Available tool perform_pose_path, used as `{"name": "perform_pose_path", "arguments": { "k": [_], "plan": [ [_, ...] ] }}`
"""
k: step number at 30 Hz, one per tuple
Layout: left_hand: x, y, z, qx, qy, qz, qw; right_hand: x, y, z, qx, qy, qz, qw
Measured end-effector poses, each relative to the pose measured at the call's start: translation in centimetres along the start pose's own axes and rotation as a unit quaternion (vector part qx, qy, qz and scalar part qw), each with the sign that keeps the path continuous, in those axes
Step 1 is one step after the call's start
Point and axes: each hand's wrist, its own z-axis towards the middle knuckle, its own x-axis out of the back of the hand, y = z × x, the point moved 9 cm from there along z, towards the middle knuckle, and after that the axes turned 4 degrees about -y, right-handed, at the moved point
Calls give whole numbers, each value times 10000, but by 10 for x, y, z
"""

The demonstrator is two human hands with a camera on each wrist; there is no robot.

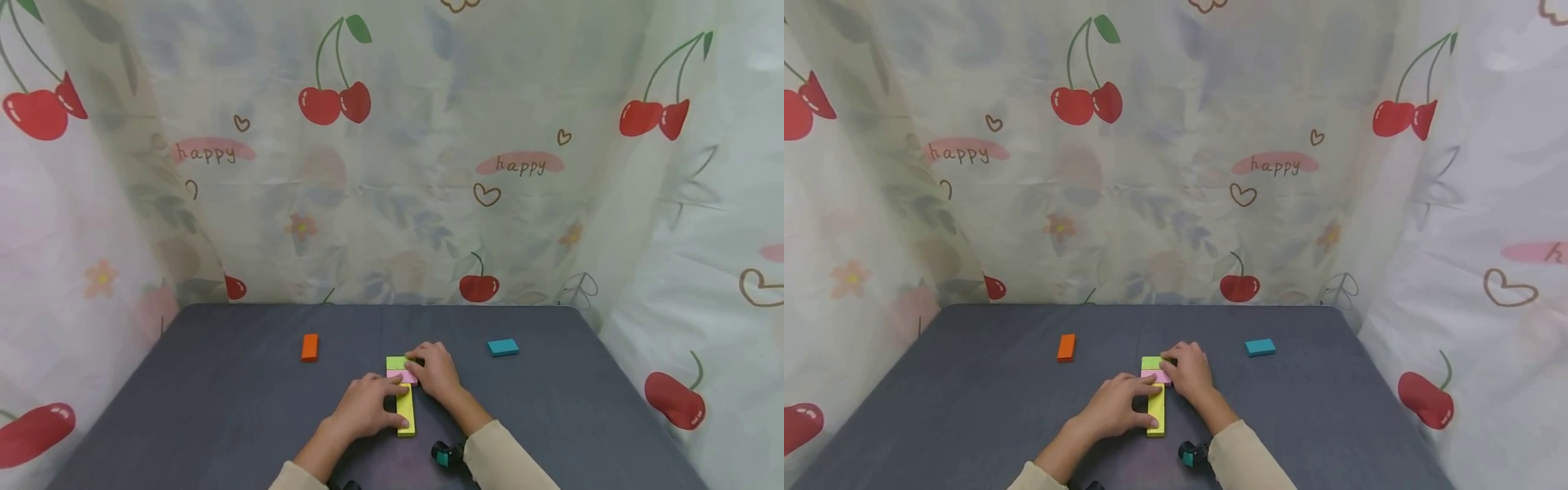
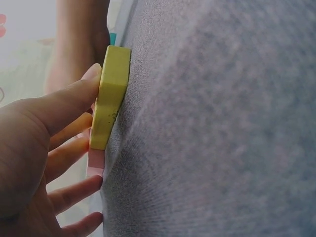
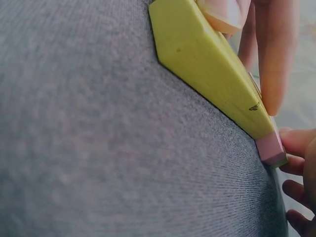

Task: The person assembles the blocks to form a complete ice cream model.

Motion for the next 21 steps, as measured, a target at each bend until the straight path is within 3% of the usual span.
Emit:
{"name": "perform_pose_path", "arguments": {
  "k": [12,21],
  "plan": [
    [1,1,0,38,-27,36,10000,0,1,-4,30,14,147,9999],
    [1,7,2,-153,-116,559,9983,-1,4,-5,63,173,366,9992]
  ]
}}
